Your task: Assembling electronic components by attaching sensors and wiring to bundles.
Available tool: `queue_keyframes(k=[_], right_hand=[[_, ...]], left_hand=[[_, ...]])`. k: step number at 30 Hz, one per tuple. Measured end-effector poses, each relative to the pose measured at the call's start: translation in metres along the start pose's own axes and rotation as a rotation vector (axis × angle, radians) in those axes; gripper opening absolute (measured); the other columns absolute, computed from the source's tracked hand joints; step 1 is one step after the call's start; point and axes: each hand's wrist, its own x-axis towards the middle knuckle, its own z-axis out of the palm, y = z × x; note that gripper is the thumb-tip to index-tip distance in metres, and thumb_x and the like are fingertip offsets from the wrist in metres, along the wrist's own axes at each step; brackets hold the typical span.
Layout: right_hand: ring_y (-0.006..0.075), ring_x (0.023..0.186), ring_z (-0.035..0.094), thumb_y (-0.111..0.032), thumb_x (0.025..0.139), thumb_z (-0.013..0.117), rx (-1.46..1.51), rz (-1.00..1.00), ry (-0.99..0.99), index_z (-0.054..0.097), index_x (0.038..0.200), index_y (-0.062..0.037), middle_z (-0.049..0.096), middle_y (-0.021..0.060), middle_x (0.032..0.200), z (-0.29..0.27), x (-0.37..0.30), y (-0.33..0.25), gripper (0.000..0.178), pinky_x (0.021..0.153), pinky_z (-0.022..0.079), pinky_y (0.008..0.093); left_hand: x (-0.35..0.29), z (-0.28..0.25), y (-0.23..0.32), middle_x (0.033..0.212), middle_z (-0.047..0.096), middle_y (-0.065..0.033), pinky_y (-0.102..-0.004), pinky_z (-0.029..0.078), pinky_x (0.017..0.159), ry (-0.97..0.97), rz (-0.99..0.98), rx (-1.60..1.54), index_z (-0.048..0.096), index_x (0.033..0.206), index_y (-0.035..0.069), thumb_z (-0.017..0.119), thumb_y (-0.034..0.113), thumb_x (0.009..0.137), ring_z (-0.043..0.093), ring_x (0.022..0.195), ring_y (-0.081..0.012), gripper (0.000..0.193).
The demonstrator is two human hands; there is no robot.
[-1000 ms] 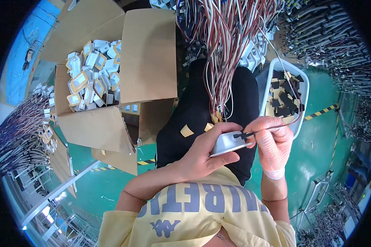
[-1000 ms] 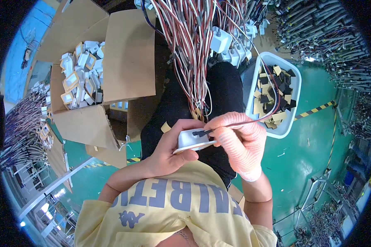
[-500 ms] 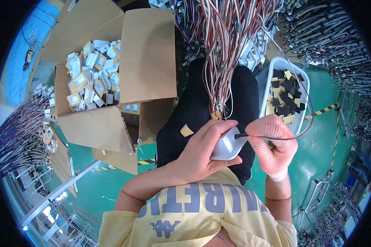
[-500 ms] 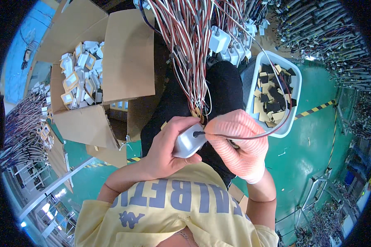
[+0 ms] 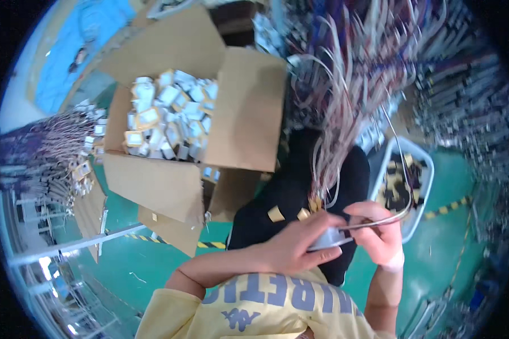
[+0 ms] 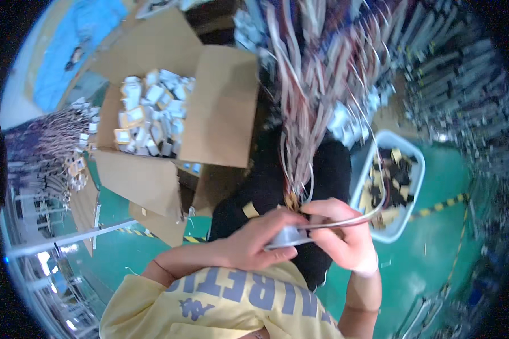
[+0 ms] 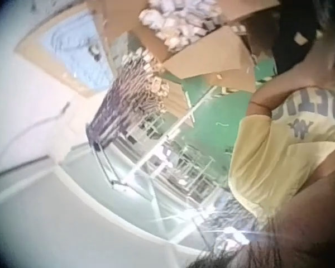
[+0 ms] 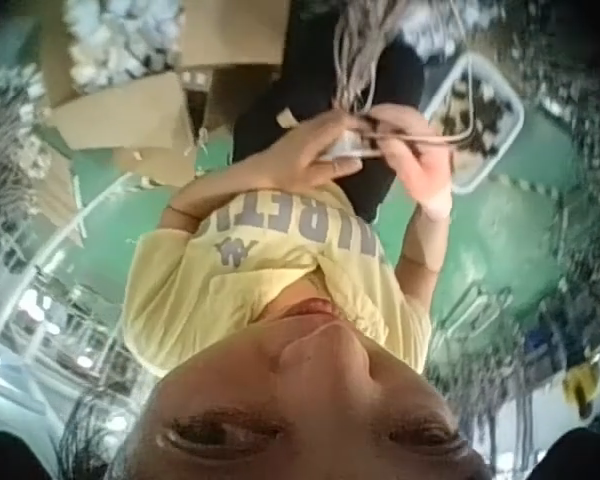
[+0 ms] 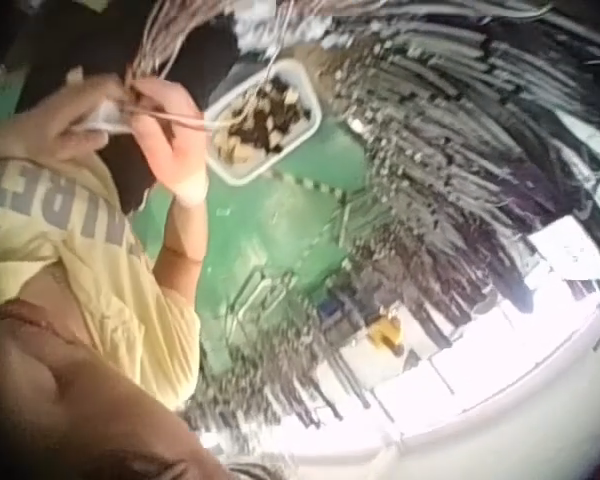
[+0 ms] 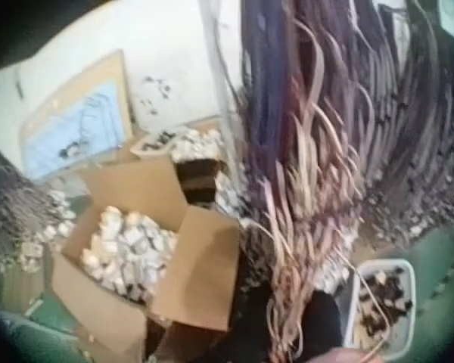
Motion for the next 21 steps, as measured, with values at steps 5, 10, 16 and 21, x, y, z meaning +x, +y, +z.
queue_keyframes(k=[5, 10, 16, 21], right_hand=[[0.0107, 0.059, 0.051, -0.005, 0.083, 0.059, -0.256, -0.24, -0.109, 0.063, 0.085, -0.0008, 0.056, 0.0049, 0.073, 0.001, 0.004, 0.016, 0.005, 0.054, 0.039, 0.0237], [0.0081, 0.05, 0.047, -0.008, 0.086, 0.056, 0.247, 0.259, 0.032, 0.057, 0.081, -0.0029, 0.055, 0.0037, 0.067, -0.011, -0.008, 0.009, 0.008, 0.048, 0.036, 0.0197], [0.0093, 0.062, 0.053, -0.006, 0.084, 0.059, -0.06, 0.263, -0.064, 0.059, 0.082, 0.0003, 0.058, 0.0042, 0.074, -0.015, -0.008, 0.004, 0.007, 0.057, 0.041, 0.0223], [0.0096, 0.067, 0.055, -0.003, 0.083, 0.062, -0.298, 0.194, 0.527, 0.064, 0.089, 0.0016, 0.06, 0.0033, 0.076, 0.001, -0.042, -0.027, 0.008, 0.059, 0.044, 0.0244]], left_hand=[[-0.001, -0.003, 0.006, 0.102, 0.052, -0.0092, -0.0296, 0.041, 0.081, -0.093, -0.138, -0.144, 0.044, 0.125, 0.005, 0.052, 0.035, 0.094, 0.053, 0.092, -0.0188, 0.044], [0.004, 0.002, -0.005, 0.099, 0.052, -0.0003, -0.0219, 0.039, 0.077, -0.254, -0.353, -0.664, 0.046, 0.125, 0.01, 0.043, 0.037, 0.098, 0.047, 0.092, -0.006, 0.037], [0.011, 0.015, -0.02, 0.103, 0.054, 0.0012, -0.0219, 0.042, 0.08, -0.307, -0.447, -0.931, 0.048, 0.122, 0.013, 0.043, 0.037, 0.098, 0.052, 0.094, -0.0055, 0.035], [0.027, 0.033, -0.029, 0.109, 0.054, -0.0021, -0.0298, 0.046, 0.086, -0.027, -0.407, -1.319, 0.043, 0.123, 0.014, 0.037, 0.046, 0.098, 0.054, 0.104, -0.011, 0.041]])
